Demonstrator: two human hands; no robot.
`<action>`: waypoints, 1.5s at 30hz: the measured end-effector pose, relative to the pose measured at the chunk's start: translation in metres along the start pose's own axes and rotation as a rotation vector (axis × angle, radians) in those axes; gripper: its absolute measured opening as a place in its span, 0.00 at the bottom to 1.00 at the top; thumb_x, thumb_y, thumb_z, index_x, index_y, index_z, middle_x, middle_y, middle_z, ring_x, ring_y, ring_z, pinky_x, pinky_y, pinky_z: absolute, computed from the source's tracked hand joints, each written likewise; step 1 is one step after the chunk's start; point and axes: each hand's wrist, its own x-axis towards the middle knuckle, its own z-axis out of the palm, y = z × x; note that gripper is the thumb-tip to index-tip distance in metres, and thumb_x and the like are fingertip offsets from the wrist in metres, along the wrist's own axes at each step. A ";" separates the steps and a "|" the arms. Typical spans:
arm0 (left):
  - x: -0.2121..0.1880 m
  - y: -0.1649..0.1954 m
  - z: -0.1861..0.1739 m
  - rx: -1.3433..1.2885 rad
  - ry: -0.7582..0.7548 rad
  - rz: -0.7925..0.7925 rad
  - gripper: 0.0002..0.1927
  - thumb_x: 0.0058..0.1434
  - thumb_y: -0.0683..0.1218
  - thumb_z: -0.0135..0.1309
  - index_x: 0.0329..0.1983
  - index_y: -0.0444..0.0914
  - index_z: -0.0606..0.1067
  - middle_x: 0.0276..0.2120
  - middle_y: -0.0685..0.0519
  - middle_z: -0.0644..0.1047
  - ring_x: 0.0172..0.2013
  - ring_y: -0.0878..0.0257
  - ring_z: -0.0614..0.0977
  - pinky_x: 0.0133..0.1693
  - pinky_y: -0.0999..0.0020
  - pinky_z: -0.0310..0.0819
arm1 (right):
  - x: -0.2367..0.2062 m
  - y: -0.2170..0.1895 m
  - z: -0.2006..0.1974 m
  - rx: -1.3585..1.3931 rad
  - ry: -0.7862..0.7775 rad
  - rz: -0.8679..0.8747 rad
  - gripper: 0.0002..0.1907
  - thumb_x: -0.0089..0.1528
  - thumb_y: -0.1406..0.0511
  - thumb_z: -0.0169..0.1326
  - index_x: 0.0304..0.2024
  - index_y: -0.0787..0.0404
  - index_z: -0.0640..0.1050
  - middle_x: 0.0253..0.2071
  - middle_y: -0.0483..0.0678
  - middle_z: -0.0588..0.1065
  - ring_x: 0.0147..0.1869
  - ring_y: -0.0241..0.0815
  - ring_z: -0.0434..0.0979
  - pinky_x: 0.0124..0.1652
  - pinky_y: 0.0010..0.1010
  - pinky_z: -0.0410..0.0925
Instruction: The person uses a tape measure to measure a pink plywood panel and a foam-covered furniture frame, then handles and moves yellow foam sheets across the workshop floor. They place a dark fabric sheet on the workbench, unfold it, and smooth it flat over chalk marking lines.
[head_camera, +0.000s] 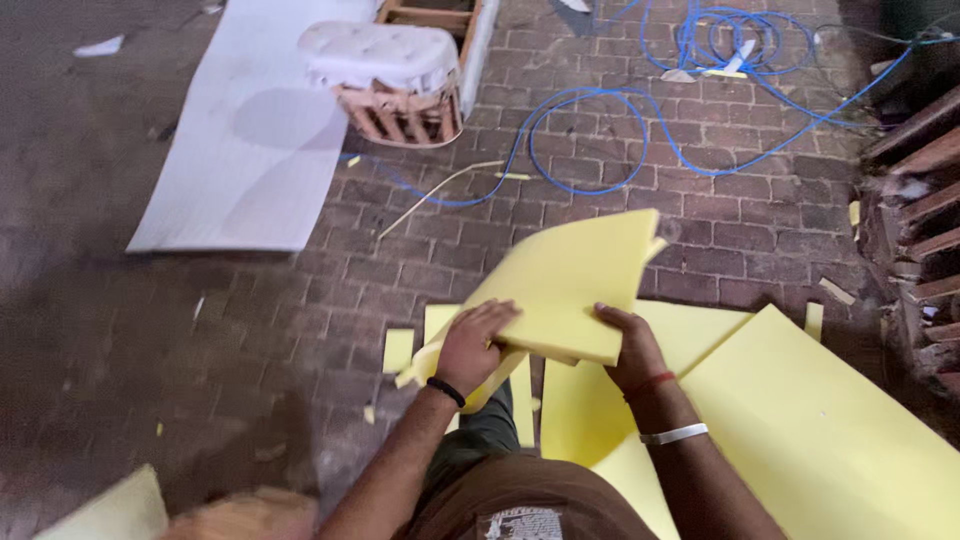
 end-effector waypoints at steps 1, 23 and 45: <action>0.032 -0.018 0.000 -0.020 0.053 -0.022 0.28 0.54 0.37 0.56 0.59 0.46 0.75 0.61 0.52 0.76 0.65 0.51 0.72 0.65 0.55 0.63 | 0.033 -0.014 -0.001 0.050 0.033 -0.048 0.24 0.66 0.63 0.52 0.60 0.73 0.70 0.53 0.59 0.76 0.59 0.53 0.76 0.56 0.41 0.72; 0.804 -0.103 0.009 -0.149 -0.279 -0.143 0.17 0.59 0.49 0.60 0.52 0.43 0.80 0.48 0.48 0.83 0.50 0.54 0.85 0.52 0.61 0.79 | 0.540 -0.540 -0.010 0.581 0.419 -0.539 0.20 0.69 0.67 0.45 0.64 0.57 0.69 0.60 0.49 0.75 0.64 0.46 0.78 0.61 0.43 0.69; 1.514 -0.269 0.008 -0.349 -0.270 -0.296 0.13 0.64 0.46 0.57 0.51 0.41 0.81 0.45 0.53 0.85 0.46 0.63 0.86 0.49 0.66 0.79 | 1.062 -0.974 0.145 0.470 0.445 -0.517 0.18 0.68 0.67 0.47 0.60 0.61 0.72 0.57 0.48 0.76 0.62 0.49 0.75 0.63 0.45 0.68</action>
